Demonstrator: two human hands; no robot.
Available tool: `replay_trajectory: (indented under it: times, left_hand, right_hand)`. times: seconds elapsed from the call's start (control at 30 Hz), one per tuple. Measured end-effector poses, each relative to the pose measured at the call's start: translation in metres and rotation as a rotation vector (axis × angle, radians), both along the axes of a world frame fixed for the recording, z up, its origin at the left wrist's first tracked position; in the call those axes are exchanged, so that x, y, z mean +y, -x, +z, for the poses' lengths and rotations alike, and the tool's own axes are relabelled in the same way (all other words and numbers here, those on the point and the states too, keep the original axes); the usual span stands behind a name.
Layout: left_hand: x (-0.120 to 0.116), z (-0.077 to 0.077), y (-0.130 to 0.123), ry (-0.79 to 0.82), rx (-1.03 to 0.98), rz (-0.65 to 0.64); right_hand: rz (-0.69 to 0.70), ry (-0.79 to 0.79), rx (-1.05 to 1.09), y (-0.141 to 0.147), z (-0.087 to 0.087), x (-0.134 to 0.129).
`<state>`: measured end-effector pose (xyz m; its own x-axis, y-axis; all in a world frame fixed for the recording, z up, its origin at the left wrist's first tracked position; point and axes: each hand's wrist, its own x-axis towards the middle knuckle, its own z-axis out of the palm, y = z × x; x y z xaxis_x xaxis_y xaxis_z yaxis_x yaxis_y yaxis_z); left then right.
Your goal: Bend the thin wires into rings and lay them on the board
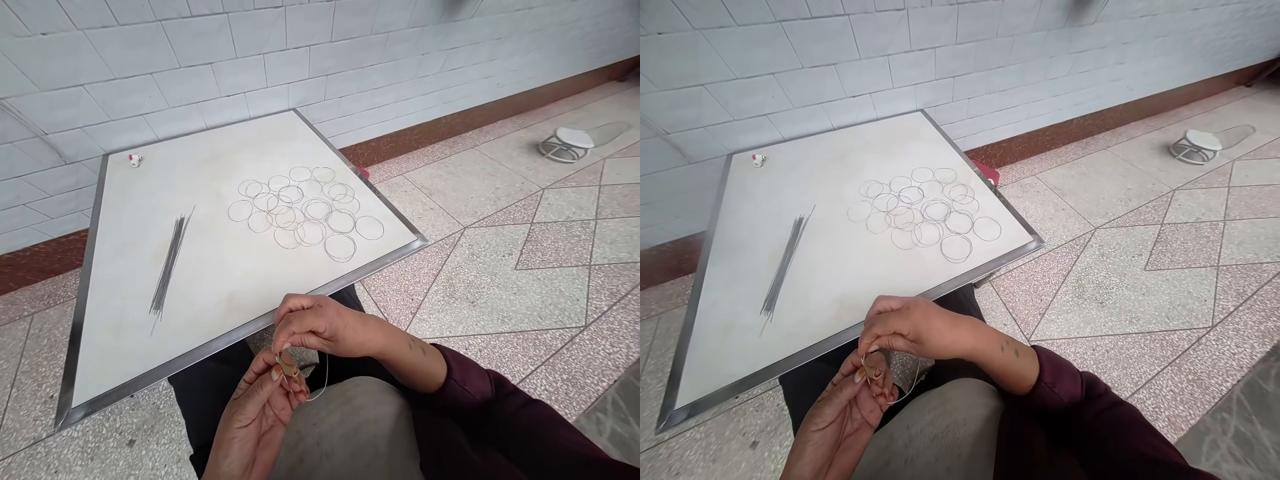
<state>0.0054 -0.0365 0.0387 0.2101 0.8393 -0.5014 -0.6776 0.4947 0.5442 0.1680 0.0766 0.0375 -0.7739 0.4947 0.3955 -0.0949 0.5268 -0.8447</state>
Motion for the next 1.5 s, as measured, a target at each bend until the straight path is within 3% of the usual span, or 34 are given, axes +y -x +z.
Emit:
replay_trajectory:
  times: [0.47, 0.8, 1.03, 1.17, 1.3, 1.37, 1.5]
  left_hand:
    - [-0.006, 0.001, 0.0, -0.127, 0.051, -0.064]
    - [-0.01, 0.007, -0.001, -0.265, 0.075, 0.043]
    - [-0.011, 0.002, 0.0, -0.234, 0.105, 0.032]
    - [-0.011, 0.001, 0.002, -0.27, 0.11, 0.014]
    - [-0.01, 0.002, 0.004, -0.31, 0.093, 0.087]
    - [-0.008, 0.001, 0.005, -0.314, 0.111, 0.153]
    - [-0.004, -0.004, 0.007, -0.342, 0.16, 0.257]
  right_hand:
    - [0.044, 0.059, 0.052, 0.004, 0.0, -0.003]
    - [-0.236, 0.186, -0.033, 0.009, 0.002, -0.016]
    - [-0.096, -0.03, 0.055, 0.014, 0.0, -0.017]
    - [-0.124, -0.009, 0.076, 0.017, -0.001, -0.016]
    - [-0.298, 0.197, 0.079, 0.018, -0.003, -0.017]
    - [-0.318, 0.448, 0.064, 0.02, -0.005, -0.019]
    - [-0.211, 1.054, 0.163, 0.027, -0.008, -0.026]
